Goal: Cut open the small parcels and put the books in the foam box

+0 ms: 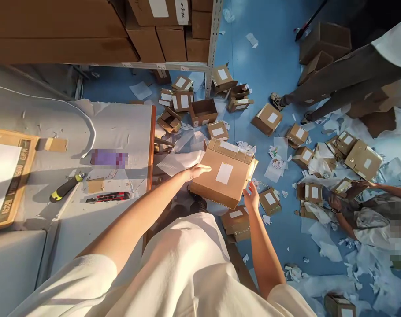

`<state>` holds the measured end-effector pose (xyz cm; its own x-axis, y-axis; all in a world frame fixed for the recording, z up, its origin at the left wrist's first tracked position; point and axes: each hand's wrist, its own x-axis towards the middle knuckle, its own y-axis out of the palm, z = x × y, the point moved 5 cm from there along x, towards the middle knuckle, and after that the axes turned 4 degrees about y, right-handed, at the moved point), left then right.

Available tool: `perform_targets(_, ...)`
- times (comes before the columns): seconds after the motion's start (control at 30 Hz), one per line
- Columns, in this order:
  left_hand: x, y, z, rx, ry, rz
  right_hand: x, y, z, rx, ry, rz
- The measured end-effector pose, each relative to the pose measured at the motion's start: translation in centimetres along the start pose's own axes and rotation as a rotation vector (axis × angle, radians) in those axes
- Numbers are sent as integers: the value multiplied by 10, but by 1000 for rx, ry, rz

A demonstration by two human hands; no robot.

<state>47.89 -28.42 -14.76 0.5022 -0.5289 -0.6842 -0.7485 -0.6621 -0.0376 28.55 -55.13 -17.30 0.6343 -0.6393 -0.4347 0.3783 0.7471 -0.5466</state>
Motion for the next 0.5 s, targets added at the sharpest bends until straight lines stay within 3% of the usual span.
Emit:
perform_targets(0.1, -32, -3, -2, -133, 53, 11, -2, 15, 7, -65, -34, 72)
perform_targets(0.27, -108, -49, 21, -329, 171, -225, 23, 71, 49, -88, -194, 167)
perform_targets(0.4, -188, -87, 76, -442, 169, -588, 37, 144, 116, -166, -408, 368)
perform_targets(0.5, -260, -92, 133, -524, 96, -928, 14, 209, 182, -273, -587, 580)
